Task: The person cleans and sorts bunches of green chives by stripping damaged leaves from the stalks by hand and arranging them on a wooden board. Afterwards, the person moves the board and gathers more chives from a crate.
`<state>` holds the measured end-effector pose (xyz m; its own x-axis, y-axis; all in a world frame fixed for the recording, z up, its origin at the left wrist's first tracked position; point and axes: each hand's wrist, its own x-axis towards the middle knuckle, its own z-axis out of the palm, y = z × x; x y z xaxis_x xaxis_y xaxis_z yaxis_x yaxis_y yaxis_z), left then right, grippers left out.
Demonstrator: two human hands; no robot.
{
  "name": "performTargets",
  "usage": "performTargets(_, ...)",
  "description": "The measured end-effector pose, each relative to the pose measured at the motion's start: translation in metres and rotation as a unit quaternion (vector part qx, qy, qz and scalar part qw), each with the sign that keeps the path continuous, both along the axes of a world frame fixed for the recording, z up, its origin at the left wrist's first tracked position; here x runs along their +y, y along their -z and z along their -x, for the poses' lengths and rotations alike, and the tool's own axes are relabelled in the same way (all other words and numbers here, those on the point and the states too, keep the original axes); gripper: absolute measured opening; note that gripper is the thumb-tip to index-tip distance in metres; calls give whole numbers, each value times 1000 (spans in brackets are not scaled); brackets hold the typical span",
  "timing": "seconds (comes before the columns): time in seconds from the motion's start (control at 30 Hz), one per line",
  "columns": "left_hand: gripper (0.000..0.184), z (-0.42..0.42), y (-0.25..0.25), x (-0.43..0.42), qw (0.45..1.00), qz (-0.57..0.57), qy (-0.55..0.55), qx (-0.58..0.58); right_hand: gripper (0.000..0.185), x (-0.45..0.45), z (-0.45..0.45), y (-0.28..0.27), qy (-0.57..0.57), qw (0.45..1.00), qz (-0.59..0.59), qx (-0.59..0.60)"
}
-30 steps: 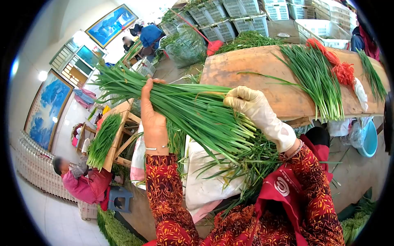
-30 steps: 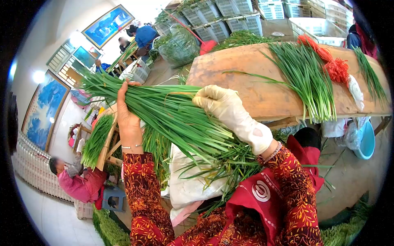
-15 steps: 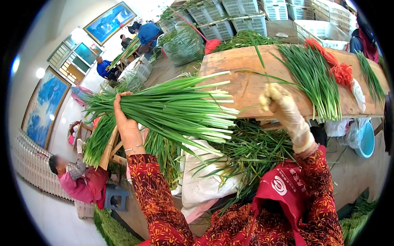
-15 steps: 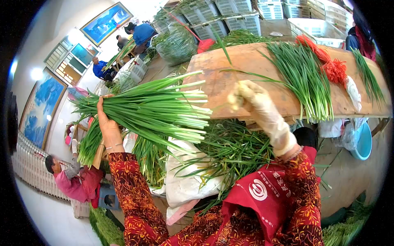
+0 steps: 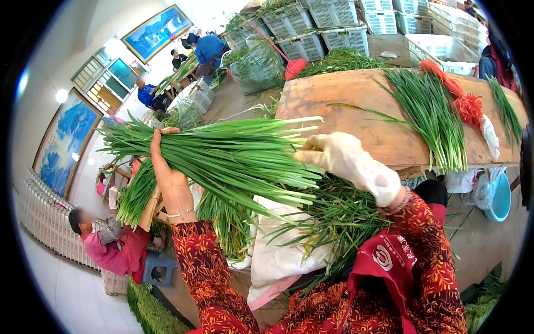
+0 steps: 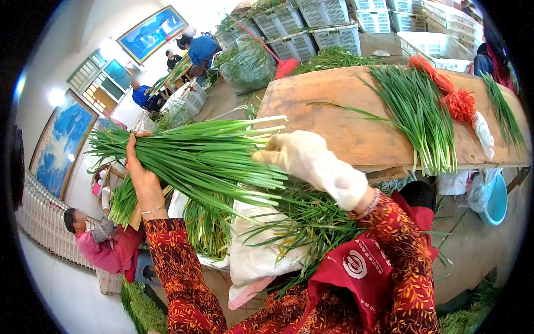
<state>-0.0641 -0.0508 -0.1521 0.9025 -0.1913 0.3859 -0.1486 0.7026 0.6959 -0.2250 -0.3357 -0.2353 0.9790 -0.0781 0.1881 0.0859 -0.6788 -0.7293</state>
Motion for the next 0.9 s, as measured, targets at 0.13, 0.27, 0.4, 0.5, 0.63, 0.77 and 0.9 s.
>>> performTargets(0.13,15,12,-6,-4,1000,7,1,-1,32,5,-12,12,22,999,-6,-23)
performTargets(0.27,15,-1,-6,17,998,33,43,16,31,-11,12,23,56,997,44,-25)
performTargets(0.4,10,-4,-8,37,999,41,31,14,27,-53,38,101,51,988,117,91)
performTargets(0.5,9,-10,-10,49,996,-13,-82,-6,25,-70,47,189,-37,898,354,257)
performTargets(0.63,11,-30,-16,58,997,-11,-75,-3,32,-59,44,169,-85,865,356,344)
performTargets(0.77,11,-34,-19,44,997,0,-71,1,75,-33,7,111,-83,973,-203,74)
performTargets(0.9,11,-22,-22,20,997,8,-79,8,62,5,-28,86,-234,830,-500,81)
